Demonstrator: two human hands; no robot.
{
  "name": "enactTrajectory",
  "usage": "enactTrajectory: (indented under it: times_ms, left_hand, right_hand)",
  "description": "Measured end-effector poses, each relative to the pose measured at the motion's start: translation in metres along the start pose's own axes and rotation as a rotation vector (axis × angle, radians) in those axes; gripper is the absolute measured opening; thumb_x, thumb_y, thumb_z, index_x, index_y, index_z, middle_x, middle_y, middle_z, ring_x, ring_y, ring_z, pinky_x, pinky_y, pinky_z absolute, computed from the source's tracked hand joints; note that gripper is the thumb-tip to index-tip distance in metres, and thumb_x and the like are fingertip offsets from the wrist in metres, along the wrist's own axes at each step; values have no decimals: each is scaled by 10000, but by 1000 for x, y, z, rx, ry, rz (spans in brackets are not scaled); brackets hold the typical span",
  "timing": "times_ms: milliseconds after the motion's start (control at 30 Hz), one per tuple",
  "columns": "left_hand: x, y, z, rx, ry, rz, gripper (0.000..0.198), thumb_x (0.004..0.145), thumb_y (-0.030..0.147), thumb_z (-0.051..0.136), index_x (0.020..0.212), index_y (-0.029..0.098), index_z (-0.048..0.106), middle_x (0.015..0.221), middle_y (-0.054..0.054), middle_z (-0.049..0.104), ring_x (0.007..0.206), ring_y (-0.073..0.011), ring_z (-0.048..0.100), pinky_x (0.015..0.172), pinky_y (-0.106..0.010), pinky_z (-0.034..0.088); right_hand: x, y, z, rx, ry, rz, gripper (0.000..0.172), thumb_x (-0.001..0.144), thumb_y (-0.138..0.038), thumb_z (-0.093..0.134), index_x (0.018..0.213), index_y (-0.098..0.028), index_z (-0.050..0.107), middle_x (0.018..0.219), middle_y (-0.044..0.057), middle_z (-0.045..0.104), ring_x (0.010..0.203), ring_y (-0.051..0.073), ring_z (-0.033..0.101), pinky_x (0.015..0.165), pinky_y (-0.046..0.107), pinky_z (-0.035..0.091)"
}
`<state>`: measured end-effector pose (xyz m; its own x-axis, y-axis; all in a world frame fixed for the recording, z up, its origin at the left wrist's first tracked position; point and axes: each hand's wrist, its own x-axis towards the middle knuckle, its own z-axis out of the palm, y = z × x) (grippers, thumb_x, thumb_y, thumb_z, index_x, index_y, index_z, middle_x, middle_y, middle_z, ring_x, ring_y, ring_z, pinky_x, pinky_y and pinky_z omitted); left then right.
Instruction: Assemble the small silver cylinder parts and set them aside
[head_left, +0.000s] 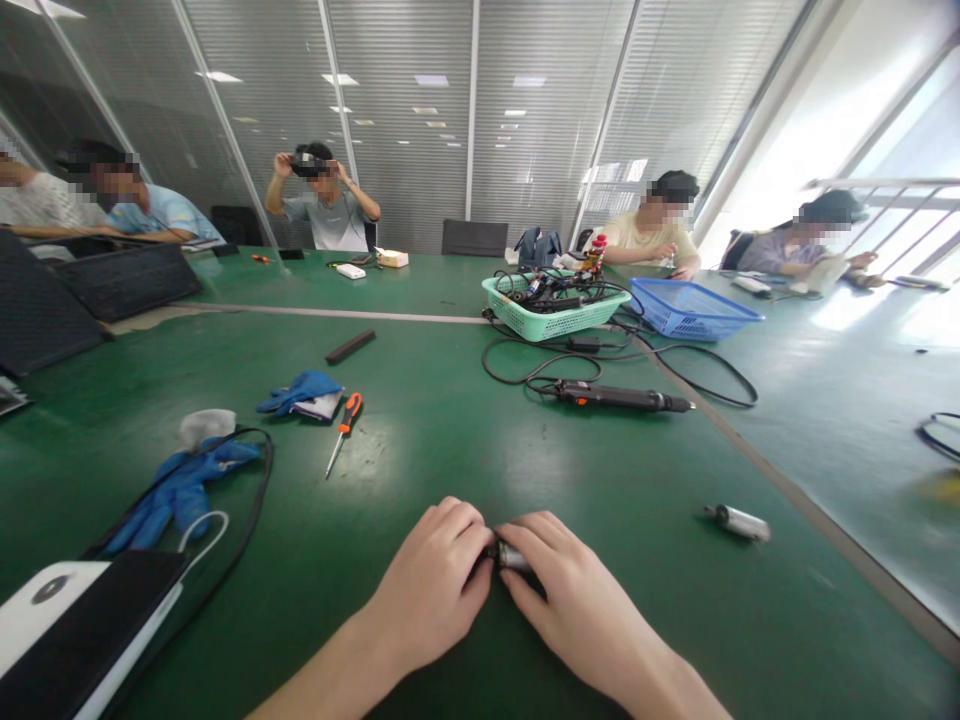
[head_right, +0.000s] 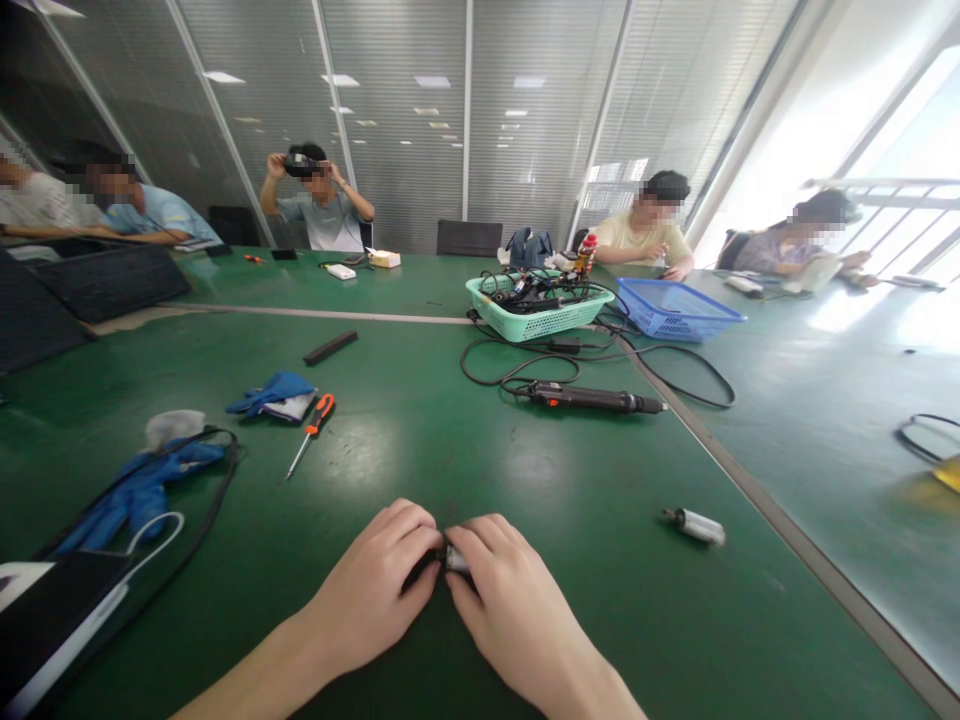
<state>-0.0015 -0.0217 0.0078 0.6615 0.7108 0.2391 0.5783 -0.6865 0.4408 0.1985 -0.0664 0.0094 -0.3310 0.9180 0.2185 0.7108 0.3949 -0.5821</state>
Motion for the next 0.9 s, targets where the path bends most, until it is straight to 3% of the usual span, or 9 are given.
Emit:
enactTrajectory:
  times_ms: [900]
  left_hand:
    - [0, -1, 0, 36, 25, 2, 128, 931, 70, 569, 945, 196, 588, 1009, -48, 594, 995, -246, 534, 897, -410, 496]
  right_hand:
    - [0, 1, -2, -35, 40, -12, 328, 927, -67, 592, 1211, -226, 631, 1160, 76, 659, 1077, 255, 620, 957, 421, 548]
